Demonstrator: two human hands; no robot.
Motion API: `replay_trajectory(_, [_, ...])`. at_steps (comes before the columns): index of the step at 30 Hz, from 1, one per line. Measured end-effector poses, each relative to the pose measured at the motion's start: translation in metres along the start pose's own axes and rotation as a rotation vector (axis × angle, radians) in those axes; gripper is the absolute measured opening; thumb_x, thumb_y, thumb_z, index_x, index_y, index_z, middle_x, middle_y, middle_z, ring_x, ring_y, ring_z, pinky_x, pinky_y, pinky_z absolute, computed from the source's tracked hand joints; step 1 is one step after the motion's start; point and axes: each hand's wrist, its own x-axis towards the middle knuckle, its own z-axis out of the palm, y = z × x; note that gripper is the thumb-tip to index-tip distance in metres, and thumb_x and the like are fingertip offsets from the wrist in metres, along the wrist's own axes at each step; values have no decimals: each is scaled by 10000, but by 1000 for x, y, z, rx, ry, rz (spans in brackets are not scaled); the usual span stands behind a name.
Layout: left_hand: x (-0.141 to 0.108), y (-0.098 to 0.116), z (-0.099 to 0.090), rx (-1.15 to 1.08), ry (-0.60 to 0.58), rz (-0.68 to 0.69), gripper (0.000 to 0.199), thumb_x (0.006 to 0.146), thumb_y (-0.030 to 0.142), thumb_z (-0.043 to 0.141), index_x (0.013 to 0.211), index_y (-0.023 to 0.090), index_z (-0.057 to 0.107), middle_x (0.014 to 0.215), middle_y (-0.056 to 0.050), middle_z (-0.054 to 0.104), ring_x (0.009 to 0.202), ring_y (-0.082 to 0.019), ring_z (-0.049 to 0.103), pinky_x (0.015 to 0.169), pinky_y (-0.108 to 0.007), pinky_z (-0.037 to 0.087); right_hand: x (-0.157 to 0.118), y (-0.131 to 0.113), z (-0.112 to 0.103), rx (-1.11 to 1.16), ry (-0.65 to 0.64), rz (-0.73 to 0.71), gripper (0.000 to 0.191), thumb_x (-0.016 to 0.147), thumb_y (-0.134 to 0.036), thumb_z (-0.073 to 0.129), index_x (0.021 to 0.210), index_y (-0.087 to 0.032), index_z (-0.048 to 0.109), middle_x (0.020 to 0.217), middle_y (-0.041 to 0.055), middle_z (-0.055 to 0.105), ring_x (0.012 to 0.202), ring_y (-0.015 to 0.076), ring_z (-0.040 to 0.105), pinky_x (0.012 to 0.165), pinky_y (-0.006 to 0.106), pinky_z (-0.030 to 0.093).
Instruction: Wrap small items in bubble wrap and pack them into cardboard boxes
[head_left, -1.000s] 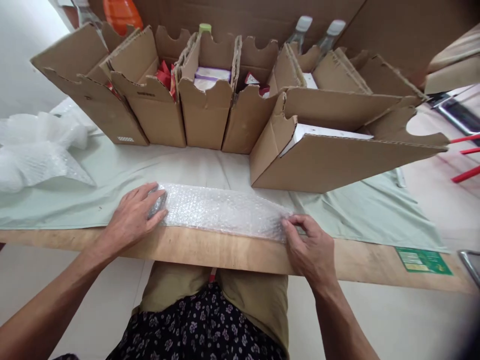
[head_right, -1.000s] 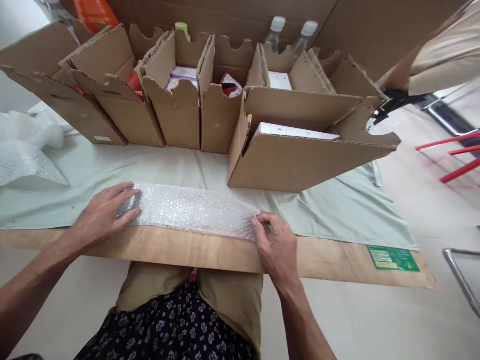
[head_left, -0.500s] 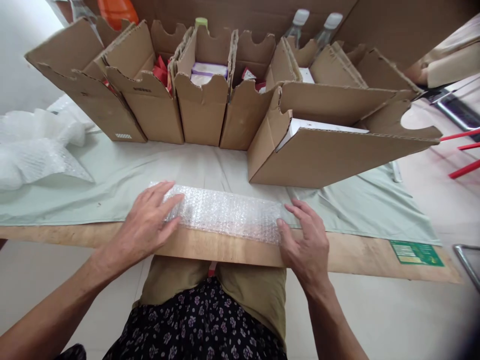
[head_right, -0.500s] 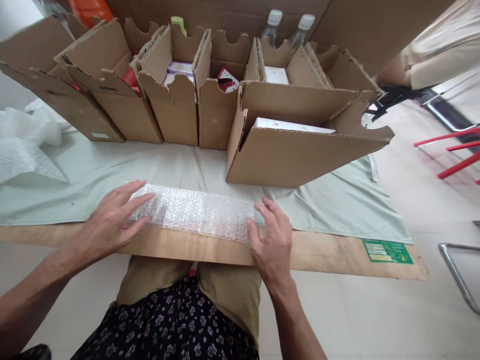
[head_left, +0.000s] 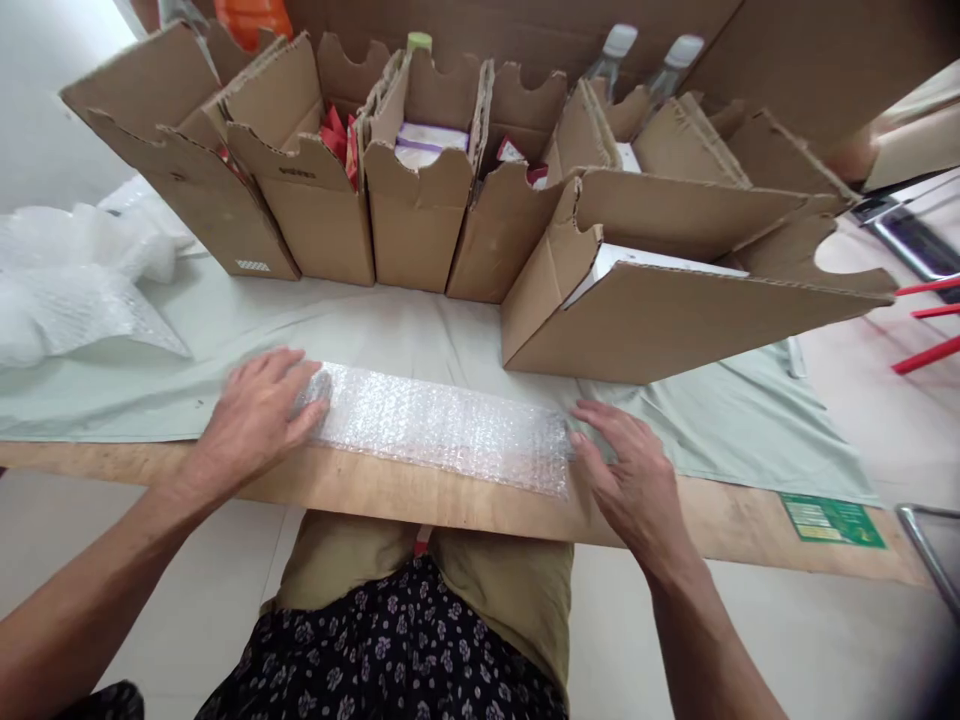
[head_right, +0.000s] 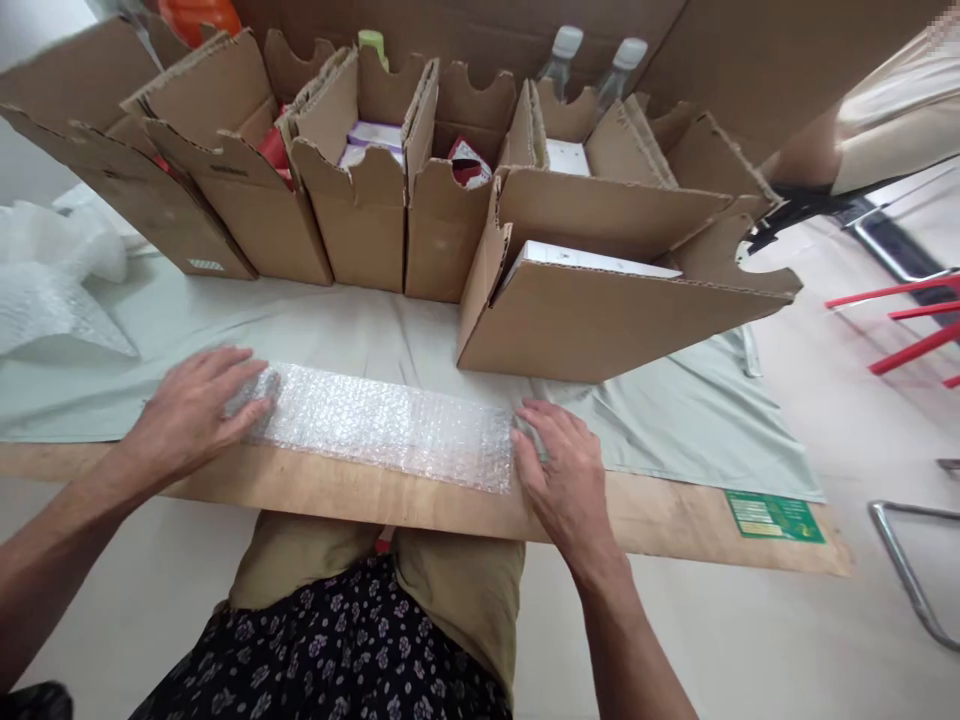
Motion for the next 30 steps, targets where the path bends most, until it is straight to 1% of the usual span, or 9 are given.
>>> replay_trajectory(2, [7, -4, 4, 48, 4, -73, 361, 930, 437, 566, 1187, 227, 707, 1400, -186, 654, 1416, -472, 516, 1135, -689, 425, 13, -4, 11, -24, -55, -2, 385, 975, -452, 524, 1221, -221, 710, 1320, 133, 724, 1227, 357, 662, 994, 574, 517])
replay_trajectory(5, [13, 1, 12, 26, -26, -98, 277, 900, 385, 582, 1065, 209, 716, 1401, -187, 654, 1446, -457, 491, 1146, -641, 432, 24, -12, 25, -17, -102, -5, 338, 949, -468, 516, 1024, -210, 720, 1313, 146, 723, 1180, 389, 674, 943, 594, 519])
replay_trajectory(10, [12, 12, 9, -89, 4, -130, 196, 887, 320, 514, 944, 227, 677, 1317, -128, 723, 1257, -363, 653, 1051, -546, 519, 2, -29, 1, 160, -49, 79, 249, 936, -458, 595, 828, -240, 647, 975, 72, 776, 913, 271, 736, 832, 435, 574])
replay_trajectory(14, [31, 23, -19, -167, 35, -201, 215, 916, 336, 514, 1024, 245, 676, 968, -46, 780, 881, -263, 728, 821, -408, 564, -38, -64, -19, 439, -197, 209, 243, 940, -418, 666, 1122, -257, 681, 855, 26, 746, 756, 203, 722, 693, 316, 592])
replay_trajectory(18, [90, 46, -33, -122, 151, 30, 252, 947, 241, 491, 1088, 235, 700, 1109, -68, 774, 1028, -270, 716, 941, -429, 526, -75, -107, 2, 761, -406, 282, 555, 1030, -390, 564, 1558, -263, 447, 855, 13, 715, 725, 176, 702, 679, 295, 600])
replay_trajectory(21, [135, 63, -25, -27, 140, 175, 328, 937, 171, 522, 1224, 179, 680, 1206, -127, 743, 1171, -323, 669, 1030, -498, 473, -86, -126, 27, 833, -397, 330, 606, 1042, -390, 530, 1614, -238, 398, 875, 28, 686, 702, 160, 651, 672, 293, 579])
replay_trajectory(23, [144, 69, -15, 25, 143, 219, 459, 888, 135, 597, 1346, 110, 618, 1281, -192, 701, 1254, -378, 612, 1083, -567, 427, -87, -129, 38, 850, -352, 371, 620, 1033, -389, 537, 1617, -228, 407, 884, 33, 669, 677, 143, 615, 652, 281, 555])
replay_trajectory(27, [92, 77, 2, -174, 140, 379, 386, 933, 153, 601, 1315, 108, 631, 1243, -174, 711, 1177, -330, 627, 1032, -544, 480, -81, -124, 37, 873, -383, 400, 615, 1007, -388, 566, 1595, -236, 469, 917, 46, 680, 658, 128, 578, 608, 261, 507])
replay_trajectory(30, [25, 81, 8, -490, -71, 486, 224, 1010, 199, 545, 1176, 171, 695, 1064, -78, 757, 1040, -233, 667, 976, -446, 533, -73, -122, 25, 855, -463, 363, 416, 978, -381, 608, 1355, -240, 715, 986, 70, 735, 756, 154, 631, 715, 292, 543])
